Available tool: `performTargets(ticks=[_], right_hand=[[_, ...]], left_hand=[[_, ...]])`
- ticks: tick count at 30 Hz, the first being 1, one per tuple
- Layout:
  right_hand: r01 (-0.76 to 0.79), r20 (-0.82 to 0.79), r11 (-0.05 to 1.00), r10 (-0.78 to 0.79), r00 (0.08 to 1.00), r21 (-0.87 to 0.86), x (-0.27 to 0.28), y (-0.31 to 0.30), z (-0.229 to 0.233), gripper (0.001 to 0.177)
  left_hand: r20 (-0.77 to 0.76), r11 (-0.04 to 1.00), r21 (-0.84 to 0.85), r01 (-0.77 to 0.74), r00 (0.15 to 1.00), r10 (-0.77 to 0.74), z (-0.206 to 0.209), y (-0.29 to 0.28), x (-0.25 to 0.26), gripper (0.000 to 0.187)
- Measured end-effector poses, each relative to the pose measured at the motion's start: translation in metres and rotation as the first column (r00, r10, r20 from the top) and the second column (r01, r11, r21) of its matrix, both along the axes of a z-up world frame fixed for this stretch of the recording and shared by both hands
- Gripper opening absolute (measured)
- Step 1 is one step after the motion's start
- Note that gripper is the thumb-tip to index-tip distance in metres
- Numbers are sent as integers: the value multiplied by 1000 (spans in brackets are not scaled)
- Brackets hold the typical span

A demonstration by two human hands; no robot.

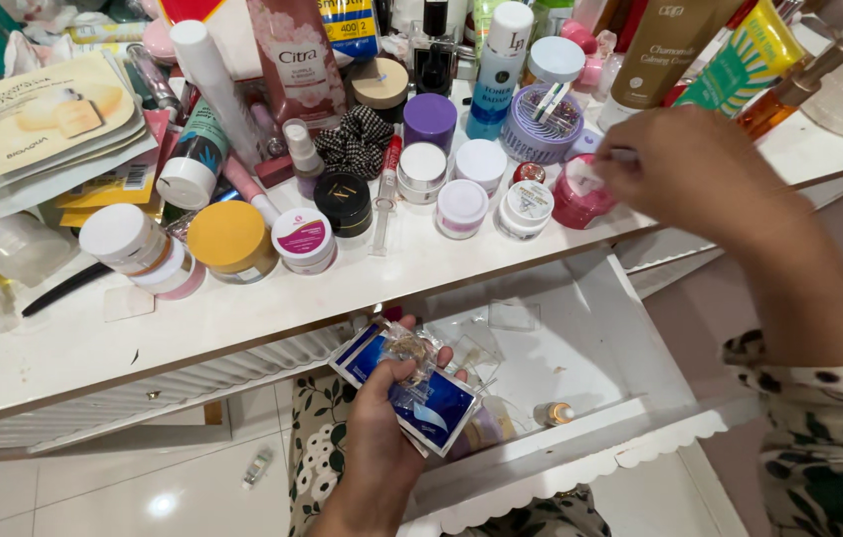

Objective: The person removes various cosmetic items from an open drawer and places them on a cluttered vanity surface. They handle bottles, jars, tubes, and sheet mask packets one by one, arranging them on the countertop.

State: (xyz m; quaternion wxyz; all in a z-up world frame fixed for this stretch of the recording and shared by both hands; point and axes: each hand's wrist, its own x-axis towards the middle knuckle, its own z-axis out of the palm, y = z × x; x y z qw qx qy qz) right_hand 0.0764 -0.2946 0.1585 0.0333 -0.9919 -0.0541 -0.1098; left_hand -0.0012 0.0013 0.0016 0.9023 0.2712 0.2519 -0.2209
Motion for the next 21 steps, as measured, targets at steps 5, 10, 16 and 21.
performTargets(ticks=[5,10,16,21], right_hand=[[2,19,997,0,1000,-71,0,-14,-9,20],[2,35,998,0,999,-62,-4,-7,-7,23],[-37,-332,977,107,937,211,-36,28,9,34],[-207,-797,964,255,548,167,-68,65,-41,41]], left_hand=[[-32,999,29,15,999,-15,7,-1,1,60],[-44,998,60,26,999,-23,15,-3,1,59],[-44,997,71,41,998,-38,17,-2,1,58],[-17,999,21,29,999,-29,13,-2,2,58]])
